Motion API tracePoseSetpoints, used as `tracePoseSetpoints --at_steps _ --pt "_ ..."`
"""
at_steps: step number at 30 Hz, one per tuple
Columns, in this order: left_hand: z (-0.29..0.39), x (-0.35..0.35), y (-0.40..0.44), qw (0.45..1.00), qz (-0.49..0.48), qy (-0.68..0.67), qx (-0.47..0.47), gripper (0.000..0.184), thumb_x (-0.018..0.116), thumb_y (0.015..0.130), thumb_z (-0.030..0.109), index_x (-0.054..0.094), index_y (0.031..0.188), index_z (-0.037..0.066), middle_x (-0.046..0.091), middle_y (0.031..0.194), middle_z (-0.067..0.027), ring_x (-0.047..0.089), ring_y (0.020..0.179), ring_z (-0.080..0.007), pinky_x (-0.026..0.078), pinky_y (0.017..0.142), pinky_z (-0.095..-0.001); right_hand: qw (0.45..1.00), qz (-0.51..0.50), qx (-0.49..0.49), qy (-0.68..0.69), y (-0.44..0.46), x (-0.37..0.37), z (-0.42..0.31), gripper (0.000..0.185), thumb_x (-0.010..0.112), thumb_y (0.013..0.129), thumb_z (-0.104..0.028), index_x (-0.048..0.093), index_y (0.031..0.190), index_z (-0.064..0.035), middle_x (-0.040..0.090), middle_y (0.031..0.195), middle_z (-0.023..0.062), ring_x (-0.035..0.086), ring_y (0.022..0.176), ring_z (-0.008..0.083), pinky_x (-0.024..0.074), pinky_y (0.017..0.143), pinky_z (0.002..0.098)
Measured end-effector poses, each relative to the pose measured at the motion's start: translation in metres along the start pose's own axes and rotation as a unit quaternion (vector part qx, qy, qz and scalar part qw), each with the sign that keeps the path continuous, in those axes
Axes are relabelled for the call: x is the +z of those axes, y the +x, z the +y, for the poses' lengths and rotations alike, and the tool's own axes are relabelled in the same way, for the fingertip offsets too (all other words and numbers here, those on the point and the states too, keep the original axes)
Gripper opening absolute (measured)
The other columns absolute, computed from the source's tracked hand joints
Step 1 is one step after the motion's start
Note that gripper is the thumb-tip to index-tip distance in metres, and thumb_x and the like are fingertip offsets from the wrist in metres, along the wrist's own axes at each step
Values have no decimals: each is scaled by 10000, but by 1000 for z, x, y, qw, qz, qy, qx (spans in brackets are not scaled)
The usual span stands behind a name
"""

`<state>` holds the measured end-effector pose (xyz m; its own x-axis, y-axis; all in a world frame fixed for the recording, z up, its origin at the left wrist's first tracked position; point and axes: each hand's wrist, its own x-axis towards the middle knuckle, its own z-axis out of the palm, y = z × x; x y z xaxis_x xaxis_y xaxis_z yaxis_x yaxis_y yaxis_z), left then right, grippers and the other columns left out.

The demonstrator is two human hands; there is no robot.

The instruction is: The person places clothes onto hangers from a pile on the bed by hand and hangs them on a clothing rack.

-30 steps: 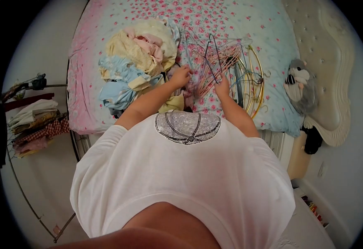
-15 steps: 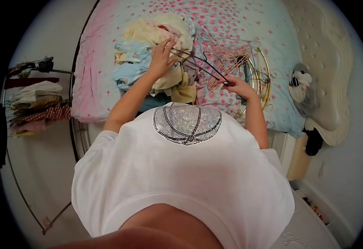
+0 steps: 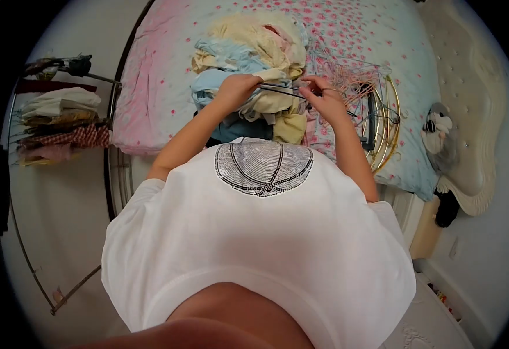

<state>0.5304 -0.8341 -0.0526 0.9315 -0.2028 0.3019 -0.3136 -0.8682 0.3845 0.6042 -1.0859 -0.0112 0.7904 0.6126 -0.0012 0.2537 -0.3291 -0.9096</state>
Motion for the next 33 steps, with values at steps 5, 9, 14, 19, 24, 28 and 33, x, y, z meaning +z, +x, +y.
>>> tracePoseSetpoints --at_steps 5,9,14,19,24,28,33 --pt "-11 -13 -16 1000 26 -2 4 141 592 735 183 582 840 89 589 746 -82 567 754 -290 434 622 -406 995 -5 15 98 9 22 23 229 517 876 -207 624 935 -14 602 809 12 524 693 82 432 643 224" --pt "-42 -21 -21 995 77 57 -32 296 630 735 261 580 934 48 613 870 -108 561 859 -306 436 727 -402 974 139 96 149 1 13 32 261 519 877 -259 633 893 -25 591 739 0 511 645 56 409 585 200" --pt "-64 5 -21 995 13 -7 -101 448 639 734 325 538 1031 4 589 990 -148 533 956 -318 413 816 -408 936 258 161 178 -34 -7 42 238 531 873 -260 606 814 -42 558 664 -19 414 515 38 315 459 187" --pt "-60 52 4 995 84 -48 22 444 629 742 314 530 1059 19 581 1023 -162 531 977 -329 417 823 -404 947 227 128 185 -62 -12 62 170 572 843 -218 527 864 -55 472 628 -33 367 501 42 288 451 196" --pt "-61 46 27 965 -213 -111 -109 386 639 708 251 540 1028 58 589 972 -159 542 932 -332 421 781 -397 946 279 134 98 -66 -4 83 165 568 843 -215 538 886 -59 492 699 -21 394 546 54 325 478 207" --pt "-92 35 14 981 -113 -145 -64 297 581 706 110 523 992 54 583 928 -174 535 907 -354 420 747 -402 949 246 140 139 -67 0 74 163 522 873 -209 547 915 -54 539 733 -13 389 523 51 317 475 198" --pt "-94 -13 -4 981 -32 -122 -146 304 549 699 8 504 996 57 580 920 -172 534 912 -354 416 734 -409 954 201 136 176 -65 17 56 160 506 888 -189 550 920 -39 542 676 -21 399 499 39 307 465 181"
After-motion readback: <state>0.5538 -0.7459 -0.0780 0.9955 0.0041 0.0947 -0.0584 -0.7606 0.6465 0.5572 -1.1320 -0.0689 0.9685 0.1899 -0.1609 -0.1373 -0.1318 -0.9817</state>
